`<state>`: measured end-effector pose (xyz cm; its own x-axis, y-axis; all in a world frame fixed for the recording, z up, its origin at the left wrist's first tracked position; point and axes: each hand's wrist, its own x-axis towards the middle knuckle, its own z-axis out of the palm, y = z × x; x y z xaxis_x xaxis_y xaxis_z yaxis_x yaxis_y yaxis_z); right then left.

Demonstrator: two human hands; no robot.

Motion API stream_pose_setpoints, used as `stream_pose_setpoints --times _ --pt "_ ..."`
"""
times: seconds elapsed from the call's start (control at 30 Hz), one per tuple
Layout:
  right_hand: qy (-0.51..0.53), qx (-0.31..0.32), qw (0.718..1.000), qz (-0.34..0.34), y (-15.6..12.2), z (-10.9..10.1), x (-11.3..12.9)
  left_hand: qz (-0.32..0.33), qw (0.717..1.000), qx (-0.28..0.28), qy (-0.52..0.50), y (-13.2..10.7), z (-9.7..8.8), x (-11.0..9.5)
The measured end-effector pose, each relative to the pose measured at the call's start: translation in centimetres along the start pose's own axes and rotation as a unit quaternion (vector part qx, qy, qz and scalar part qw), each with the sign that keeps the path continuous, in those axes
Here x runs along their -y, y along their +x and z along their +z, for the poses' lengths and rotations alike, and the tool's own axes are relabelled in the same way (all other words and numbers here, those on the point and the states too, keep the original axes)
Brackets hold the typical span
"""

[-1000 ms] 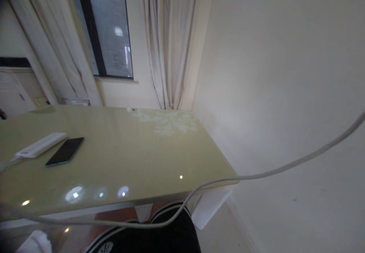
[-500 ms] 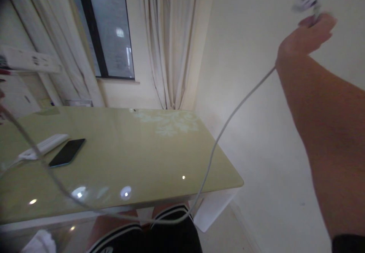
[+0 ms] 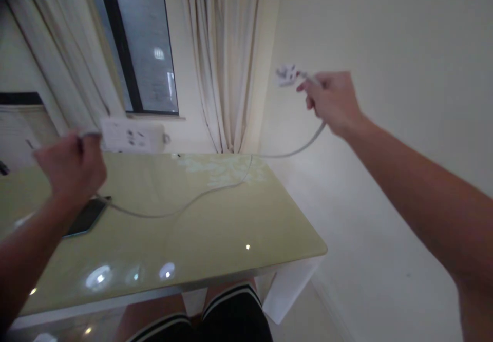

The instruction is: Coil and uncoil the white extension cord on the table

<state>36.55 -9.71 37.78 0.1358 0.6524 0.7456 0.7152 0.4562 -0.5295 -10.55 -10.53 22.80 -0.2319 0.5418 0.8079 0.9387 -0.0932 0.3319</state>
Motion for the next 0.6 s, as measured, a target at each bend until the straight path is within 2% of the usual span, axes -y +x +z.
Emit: stream_pose_setpoints --times 0.03,0.07,0.1,0.2,0.37,0.43,0.5,0.6 --pt "0.029 0.02 0.999 0.008 -2.3 1.0 -0.7 0.011 1.0 0.002 0.027 -2.0 0.5 -0.1" --pt "0.074 0.051 0.996 0.024 -4.6 1.8 -1.4 0.046 0.998 0.031 0.032 -4.1 1.0 -0.2" --pt "0.122 0.067 0.989 0.049 -6.9 2.5 -2.2 0.095 0.993 0.059 0.023 -6.0 1.5 -0.2" --pt "0.217 0.088 0.963 0.137 -13.0 3.6 -4.4 0.208 0.974 0.083 -0.04 -11.1 2.4 -0.8" --pt "0.191 0.112 0.942 0.252 -20.0 3.5 -7.9 0.32 0.93 0.154 -0.097 -17.3 3.8 -2.2" --pt "0.163 0.081 0.944 0.277 -22.0 3.1 -9.5 0.345 0.914 0.195 -0.09 -19.4 4.9 -2.5" --pt "0.145 0.015 0.949 0.28 -23.6 2.5 -10.8 0.354 0.898 0.253 -0.073 -21.1 6.2 -2.6" --pt "0.087 -0.071 0.963 0.243 -25.3 0.9 -12.0 0.335 0.871 0.358 -0.031 -22.4 8.3 -2.8"
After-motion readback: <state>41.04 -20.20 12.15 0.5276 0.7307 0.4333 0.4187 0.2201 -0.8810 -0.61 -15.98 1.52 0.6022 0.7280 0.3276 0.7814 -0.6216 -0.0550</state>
